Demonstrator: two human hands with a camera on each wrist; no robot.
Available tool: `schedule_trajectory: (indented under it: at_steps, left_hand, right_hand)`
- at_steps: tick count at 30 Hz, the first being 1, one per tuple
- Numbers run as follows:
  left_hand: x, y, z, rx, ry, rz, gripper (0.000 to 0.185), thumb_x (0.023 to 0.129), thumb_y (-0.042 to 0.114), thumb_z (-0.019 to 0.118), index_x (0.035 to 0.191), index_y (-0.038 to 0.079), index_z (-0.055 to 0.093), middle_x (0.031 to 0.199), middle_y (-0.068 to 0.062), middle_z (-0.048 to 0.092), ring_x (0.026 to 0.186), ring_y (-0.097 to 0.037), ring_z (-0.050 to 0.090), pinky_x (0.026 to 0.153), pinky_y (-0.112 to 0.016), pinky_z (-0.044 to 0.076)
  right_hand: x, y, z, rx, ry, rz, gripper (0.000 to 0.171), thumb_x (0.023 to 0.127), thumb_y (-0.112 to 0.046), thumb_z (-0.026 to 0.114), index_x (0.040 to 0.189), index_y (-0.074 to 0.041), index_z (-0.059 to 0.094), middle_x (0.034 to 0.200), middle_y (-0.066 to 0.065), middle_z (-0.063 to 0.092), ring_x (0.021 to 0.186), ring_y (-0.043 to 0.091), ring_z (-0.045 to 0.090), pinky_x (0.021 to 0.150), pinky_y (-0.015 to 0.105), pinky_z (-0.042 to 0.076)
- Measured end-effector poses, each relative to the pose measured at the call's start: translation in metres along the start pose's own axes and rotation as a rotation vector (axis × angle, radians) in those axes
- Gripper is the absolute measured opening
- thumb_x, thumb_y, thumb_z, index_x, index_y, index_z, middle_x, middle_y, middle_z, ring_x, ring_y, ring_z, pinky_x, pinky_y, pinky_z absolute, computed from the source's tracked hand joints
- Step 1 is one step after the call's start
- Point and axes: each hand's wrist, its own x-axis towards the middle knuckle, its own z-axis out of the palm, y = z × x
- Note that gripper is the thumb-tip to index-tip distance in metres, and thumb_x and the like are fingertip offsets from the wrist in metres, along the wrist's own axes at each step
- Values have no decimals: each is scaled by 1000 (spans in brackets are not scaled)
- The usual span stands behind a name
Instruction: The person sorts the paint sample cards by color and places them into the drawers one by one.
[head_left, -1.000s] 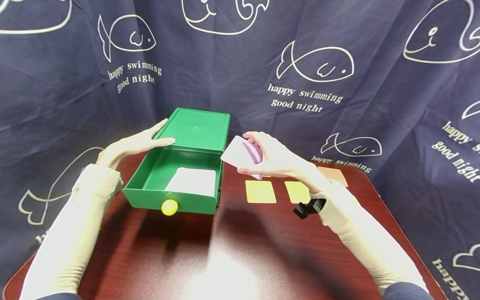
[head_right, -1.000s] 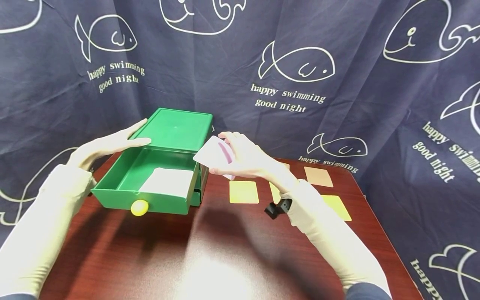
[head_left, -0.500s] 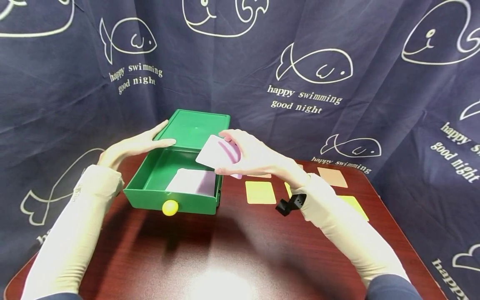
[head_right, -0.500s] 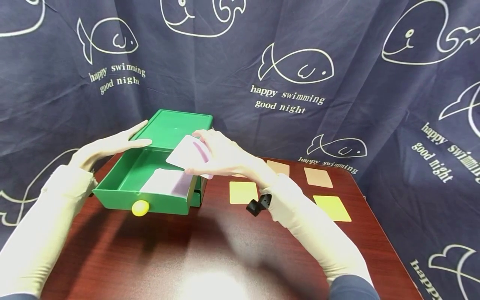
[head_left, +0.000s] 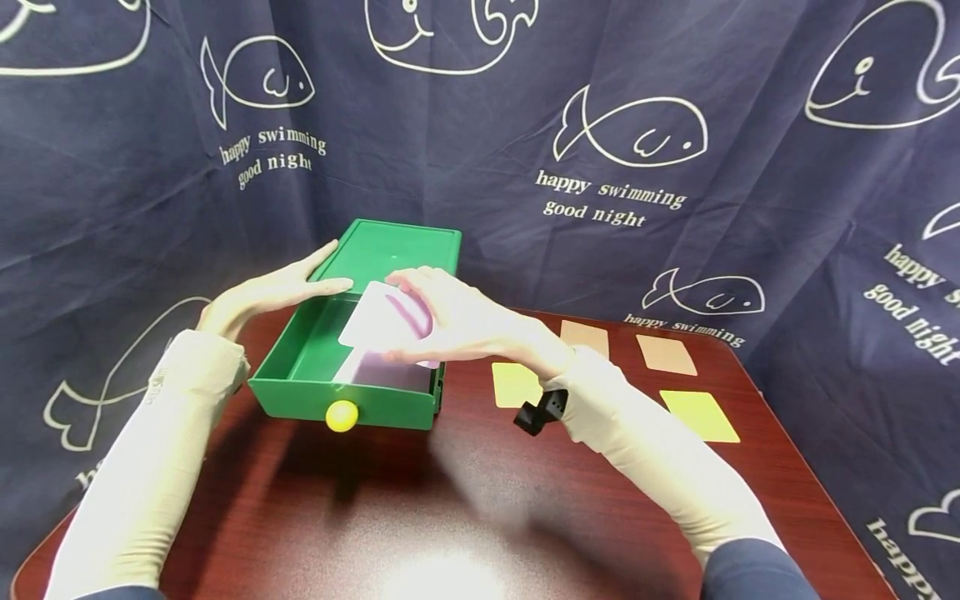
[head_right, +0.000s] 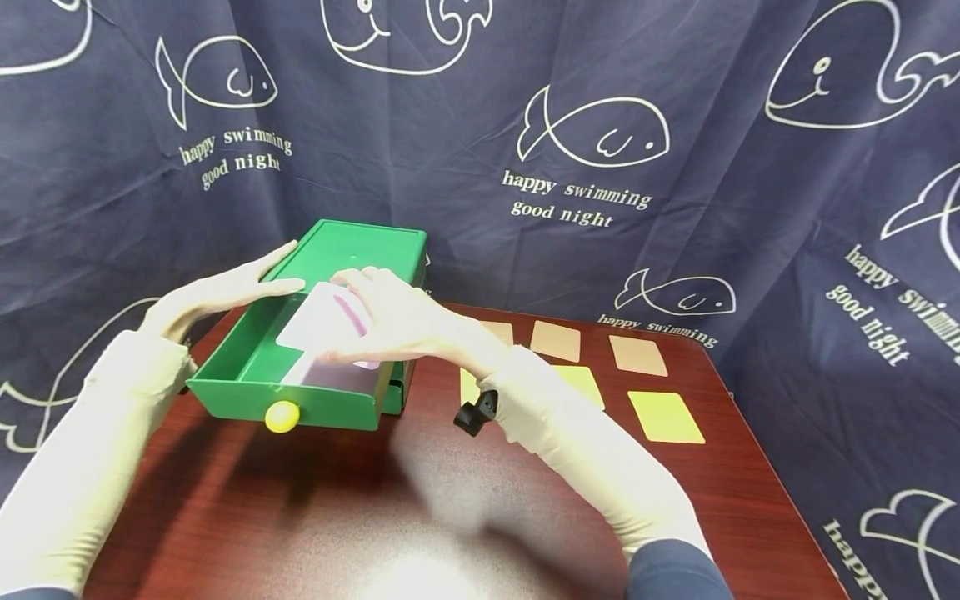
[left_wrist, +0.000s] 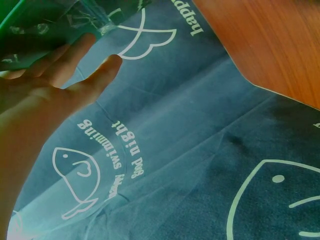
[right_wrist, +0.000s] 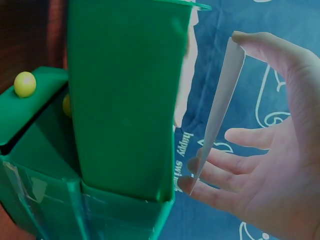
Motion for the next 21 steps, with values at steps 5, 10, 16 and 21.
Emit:
schedule_trajectory:
  at_steps: [5, 10, 16, 21]
  left_hand:
    - [0, 1, 0, 12, 1, -2, 91, 94, 50, 55, 156, 25, -7, 164, 0, -3, 150, -26, 3, 122, -55, 7]
    - [0, 0, 0, 7, 0, -1, 91, 94, 50, 55, 156, 24, -7, 164, 0, -3, 150, -26, 4, 122, -55, 7]
    - [0, 1, 0, 16, 4, 2, 91, 94, 51, 55, 156, 24, -7, 164, 0, -3, 150, -26, 3, 122, -55, 6]
    - [-1, 0, 0, 20, 4, 6, 91, 94, 51, 54, 156, 23, -6, 164, -1, -3, 150, -27, 3, 122, -55, 7]
  right_hand:
    - [6, -6, 8, -34, -33, 10, 79, 73, -61, 72, 137, -25, 43, 126, -6, 50, 112, 8, 44, 87, 25, 47]
    - [9, -7, 16, -49, -53, 5, 79, 74, -59, 72, 139, -23, 43, 128, -6, 50, 112, 9, 44, 85, 24, 47]
    - [10, -4, 26, -54, -70, -10, 77, 75, -57, 72, 138, -22, 45, 128, -4, 50, 113, 11, 44, 84, 23, 47]
    - [7, -2, 30, -46, -76, -33, 75, 78, -56, 71, 139, -20, 46, 134, -2, 50, 122, 11, 44, 97, 26, 46]
